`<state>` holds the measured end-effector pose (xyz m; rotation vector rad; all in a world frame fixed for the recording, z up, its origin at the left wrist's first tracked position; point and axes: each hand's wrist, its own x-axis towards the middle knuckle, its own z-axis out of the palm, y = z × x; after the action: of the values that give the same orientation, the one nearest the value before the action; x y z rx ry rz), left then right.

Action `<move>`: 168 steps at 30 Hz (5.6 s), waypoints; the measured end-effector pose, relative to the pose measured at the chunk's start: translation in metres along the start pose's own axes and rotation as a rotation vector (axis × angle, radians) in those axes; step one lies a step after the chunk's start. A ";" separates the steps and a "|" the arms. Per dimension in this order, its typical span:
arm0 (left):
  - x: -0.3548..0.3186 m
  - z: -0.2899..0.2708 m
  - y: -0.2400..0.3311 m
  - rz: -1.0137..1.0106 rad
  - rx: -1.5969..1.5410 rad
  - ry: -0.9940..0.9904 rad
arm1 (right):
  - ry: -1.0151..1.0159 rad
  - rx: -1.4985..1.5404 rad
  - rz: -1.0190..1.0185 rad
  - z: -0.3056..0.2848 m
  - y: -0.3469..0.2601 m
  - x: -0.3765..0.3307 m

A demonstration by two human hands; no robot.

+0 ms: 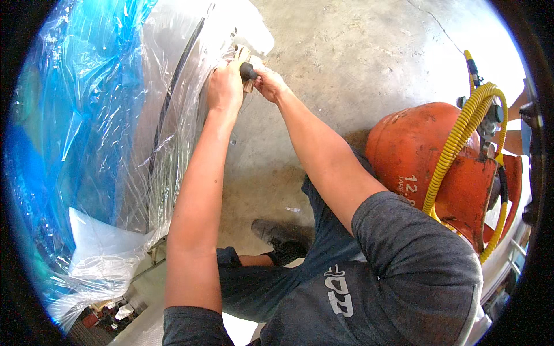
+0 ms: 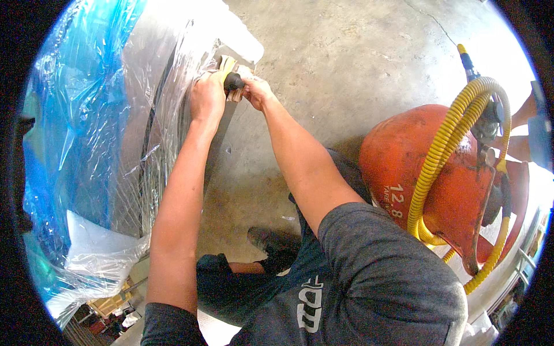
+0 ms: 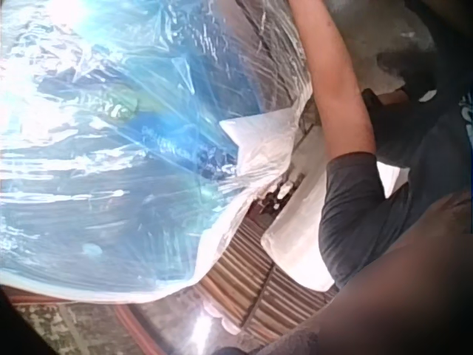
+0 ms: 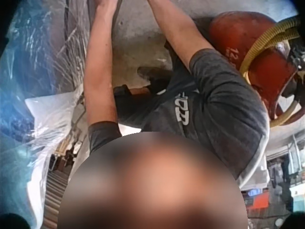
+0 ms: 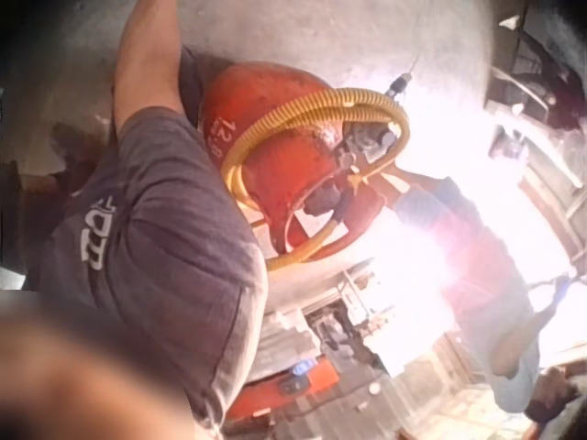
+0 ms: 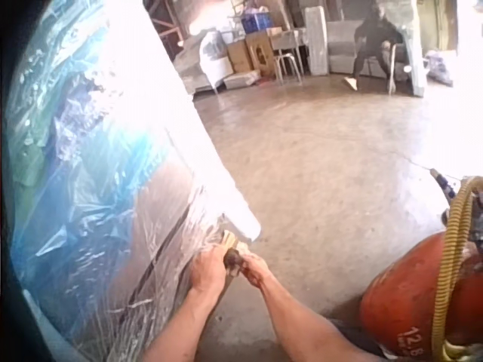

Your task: The person tears pieces of cardboard and places them into the crevices of a large furniture item. Then, they unroll bubble wrap and cover the furniture, securing the wrap with tape. The person continues wrapping the item with multiple layers of bubble wrap.

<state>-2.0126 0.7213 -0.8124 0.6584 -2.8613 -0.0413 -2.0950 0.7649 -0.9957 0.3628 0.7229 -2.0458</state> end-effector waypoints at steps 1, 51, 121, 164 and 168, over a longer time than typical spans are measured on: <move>-0.004 -0.001 0.001 -0.026 -0.013 -0.052 | -0.045 -0.017 0.014 -0.001 -0.002 -0.002; -0.091 0.099 -0.016 -0.407 -0.611 -0.040 | -0.126 -0.714 0.118 -0.017 -0.010 -0.077; -0.050 0.041 -0.008 -0.028 -0.238 0.407 | -0.031 -0.176 -0.126 -0.008 0.034 -0.008; -0.090 0.098 -0.022 -0.532 -0.868 0.038 | 0.191 -0.448 0.228 -0.005 -0.020 -0.075; -0.084 0.111 -0.022 -0.607 -1.010 0.007 | 0.092 -0.358 0.221 -0.005 -0.003 -0.057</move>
<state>-1.9519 0.7362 -0.9385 1.1642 -2.0653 -1.4100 -2.0669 0.8073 -0.9693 0.3148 1.0382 -1.6616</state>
